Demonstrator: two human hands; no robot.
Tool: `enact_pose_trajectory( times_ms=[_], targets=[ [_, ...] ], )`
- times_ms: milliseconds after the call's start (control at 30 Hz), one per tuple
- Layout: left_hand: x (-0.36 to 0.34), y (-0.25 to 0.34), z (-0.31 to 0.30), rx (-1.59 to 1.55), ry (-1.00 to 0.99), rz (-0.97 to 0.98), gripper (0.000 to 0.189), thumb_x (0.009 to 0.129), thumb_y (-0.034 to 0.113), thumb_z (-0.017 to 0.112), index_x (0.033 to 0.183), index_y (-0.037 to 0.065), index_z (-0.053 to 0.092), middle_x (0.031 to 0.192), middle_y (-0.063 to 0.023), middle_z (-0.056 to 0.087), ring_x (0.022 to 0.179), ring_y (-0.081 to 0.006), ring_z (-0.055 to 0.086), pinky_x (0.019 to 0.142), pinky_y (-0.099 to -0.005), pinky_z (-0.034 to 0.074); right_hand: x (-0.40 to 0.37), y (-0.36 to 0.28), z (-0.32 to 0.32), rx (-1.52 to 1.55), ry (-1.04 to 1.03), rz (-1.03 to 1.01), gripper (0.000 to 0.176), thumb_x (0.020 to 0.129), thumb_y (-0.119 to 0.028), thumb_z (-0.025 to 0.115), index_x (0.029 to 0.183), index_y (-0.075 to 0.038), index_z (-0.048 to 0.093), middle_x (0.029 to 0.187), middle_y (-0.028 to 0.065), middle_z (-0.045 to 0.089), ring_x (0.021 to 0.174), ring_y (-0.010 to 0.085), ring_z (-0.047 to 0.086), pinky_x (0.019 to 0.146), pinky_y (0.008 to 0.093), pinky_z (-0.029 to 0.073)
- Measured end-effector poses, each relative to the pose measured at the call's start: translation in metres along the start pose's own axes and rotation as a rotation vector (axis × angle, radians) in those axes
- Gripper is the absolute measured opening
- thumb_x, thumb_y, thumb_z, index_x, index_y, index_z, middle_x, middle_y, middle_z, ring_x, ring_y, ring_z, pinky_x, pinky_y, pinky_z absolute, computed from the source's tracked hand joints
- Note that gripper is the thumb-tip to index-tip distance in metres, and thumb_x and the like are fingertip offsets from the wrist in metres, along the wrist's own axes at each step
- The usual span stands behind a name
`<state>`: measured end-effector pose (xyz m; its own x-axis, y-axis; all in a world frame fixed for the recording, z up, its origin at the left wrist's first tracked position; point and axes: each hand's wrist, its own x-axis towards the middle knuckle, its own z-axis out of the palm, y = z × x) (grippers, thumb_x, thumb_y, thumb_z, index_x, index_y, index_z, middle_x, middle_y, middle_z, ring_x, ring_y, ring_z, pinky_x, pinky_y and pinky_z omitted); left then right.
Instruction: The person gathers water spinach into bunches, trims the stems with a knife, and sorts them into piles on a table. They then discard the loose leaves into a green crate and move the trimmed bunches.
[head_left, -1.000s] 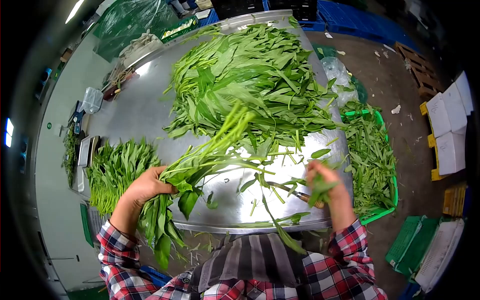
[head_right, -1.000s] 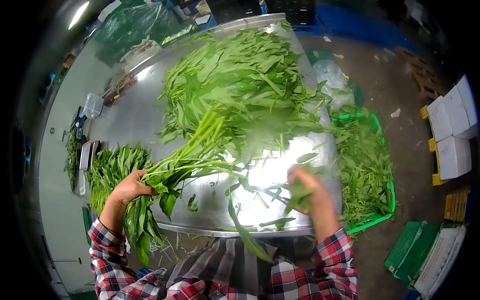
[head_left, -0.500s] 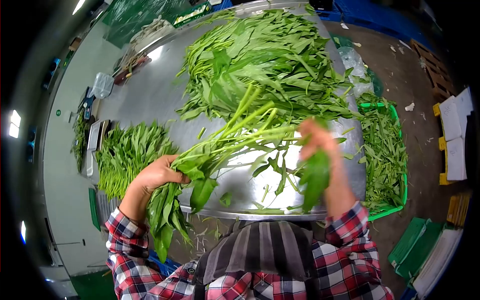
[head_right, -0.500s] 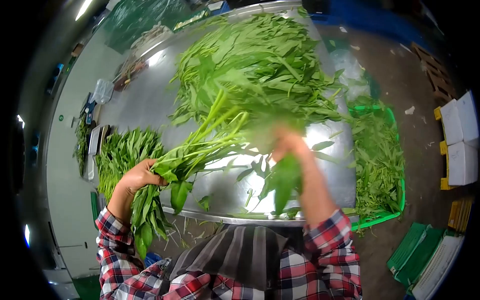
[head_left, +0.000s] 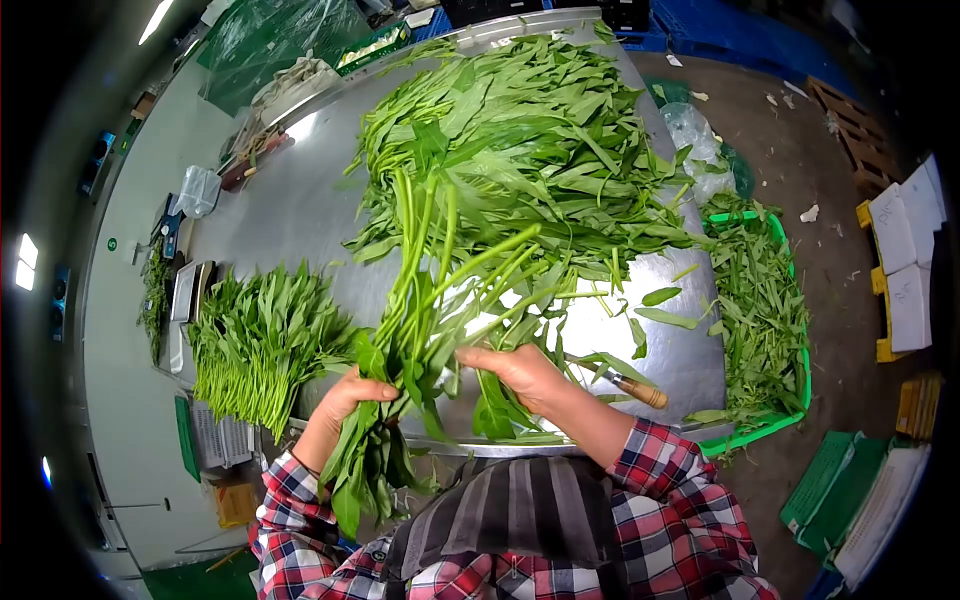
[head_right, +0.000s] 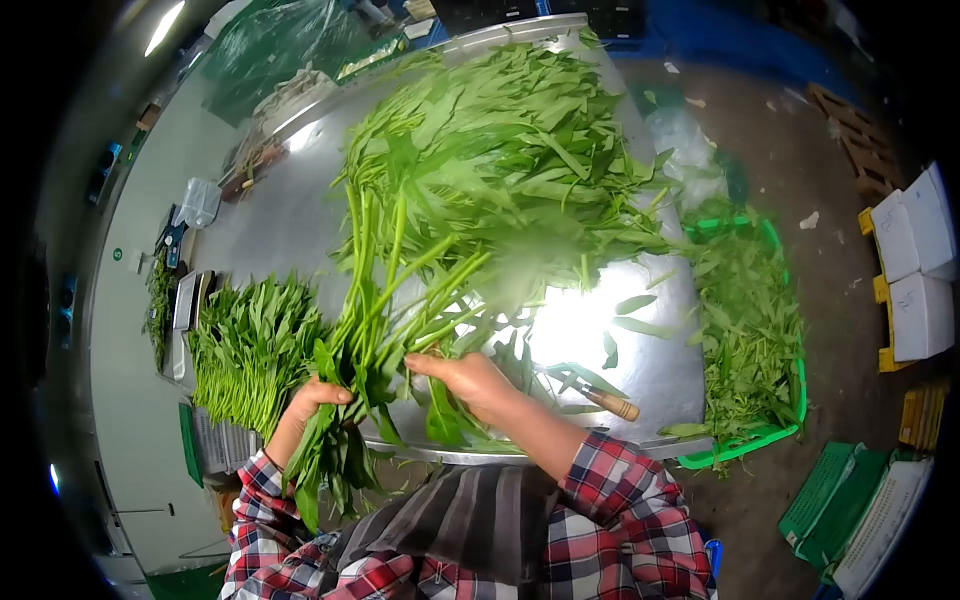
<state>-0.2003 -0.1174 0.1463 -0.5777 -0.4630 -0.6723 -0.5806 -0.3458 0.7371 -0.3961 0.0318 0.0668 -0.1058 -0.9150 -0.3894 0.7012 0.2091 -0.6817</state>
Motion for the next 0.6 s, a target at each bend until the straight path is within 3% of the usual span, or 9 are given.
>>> enact_pose_trajectory(
  times_ms=[33,133,167,233,333,433,467,600],
  targets=[
    [-0.001,-0.001,-0.001,-0.014,-0.027,-0.009,0.049,0.064,0.010,0.067,0.111,-0.001,0.057,0.095,-0.0054,0.063,0.085,-0.0139,0.058,0.080,-0.0255,0.044,0.000,-0.007,0.004,-0.041,0.017,-0.049,0.023,0.080,-0.023,0.066,0.089,-0.002,0.061,0.087,0.0042,0.061,0.078,0.0137,0.055,0.072,0.0269,0.042],
    [0.004,-0.026,-0.023,-0.033,-0.102,-0.043,0.049,0.066,0.011,0.066,0.113,-0.001,0.055,0.095,-0.0059,0.063,0.085,-0.0136,0.058,0.079,-0.0250,0.044,0.004,-0.014,-0.019,-0.070,-0.299,0.031,0.020,0.080,-0.022,0.064,0.082,-0.002,0.064,0.081,0.0043,0.062,0.072,0.0131,0.054,0.072,0.0269,0.042],
    [0.007,-0.035,-0.029,-0.052,-0.136,-0.049,0.051,0.066,0.011,0.066,0.114,-0.001,0.055,0.094,-0.0058,0.062,0.085,-0.0134,0.058,0.078,-0.0248,0.045,0.002,-0.012,-0.024,-0.125,-0.243,0.059,0.021,0.082,-0.021,0.059,0.081,-0.001,0.066,0.082,0.0066,0.064,0.067,0.0135,0.055,0.070,0.0268,0.045],
    [0.018,-0.064,-0.027,-0.082,-0.173,-0.065,0.053,0.066,0.012,0.067,0.116,-0.001,0.053,0.094,-0.0055,0.062,0.083,-0.0130,0.058,0.076,-0.0250,0.045,-0.017,-0.022,-0.032,-0.239,-0.128,0.328,0.024,0.084,-0.023,0.056,0.081,0.000,0.064,0.084,0.0070,0.064,0.064,0.0127,0.054,0.060,0.0266,0.046],
    [0.019,-0.063,-0.029,-0.015,-0.214,-0.094,0.059,0.066,0.014,0.068,0.120,0.000,0.049,0.095,-0.0051,0.061,0.081,-0.0124,0.057,0.072,-0.0255,0.046,-0.023,-0.014,-0.029,-0.069,-0.155,0.276,0.032,0.085,-0.028,0.058,0.093,0.002,0.063,0.090,0.0099,0.064,0.066,0.0149,0.056,0.056,0.0269,0.046],
    [0.024,-0.076,-0.042,0.051,-0.227,-0.047,0.063,0.065,0.015,0.069,0.122,0.000,0.047,0.097,-0.0044,0.060,0.082,-0.0121,0.057,0.073,-0.0254,0.046,-0.007,0.022,-0.047,-0.258,-0.168,0.103,0.031,0.085,-0.028,0.060,0.097,0.001,0.062,0.092,0.0101,0.063,0.076,0.0154,0.058,0.058,0.0266,0.046],
    [0.024,-0.080,-0.044,0.060,-0.222,-0.013,0.064,0.065,0.015,0.069,0.123,0.000,0.046,0.097,-0.0040,0.060,0.082,-0.0119,0.056,0.074,-0.0253,0.046,-0.008,0.025,-0.049,-0.266,-0.180,0.065,0.029,0.086,-0.027,0.060,0.099,-0.001,0.062,0.089,0.0077,0.063,0.083,0.0144,0.058,0.063,0.0260,0.045],
    [0.014,-0.077,-0.043,-0.036,-0.265,0.016,0.063,0.065,0.013,0.070,0.122,0.001,0.048,0.097,-0.0009,0.058,0.084,-0.0106,0.053,0.078,-0.0256,0.043,-0.030,0.001,-0.039,-0.270,-0.341,-0.059,0.025,0.088,-0.027,0.057,0.097,-0.003,0.062,0.088,0.0049,0.062,0.083,0.0140,0.057,0.075,0.0277,0.045]
  ],
)
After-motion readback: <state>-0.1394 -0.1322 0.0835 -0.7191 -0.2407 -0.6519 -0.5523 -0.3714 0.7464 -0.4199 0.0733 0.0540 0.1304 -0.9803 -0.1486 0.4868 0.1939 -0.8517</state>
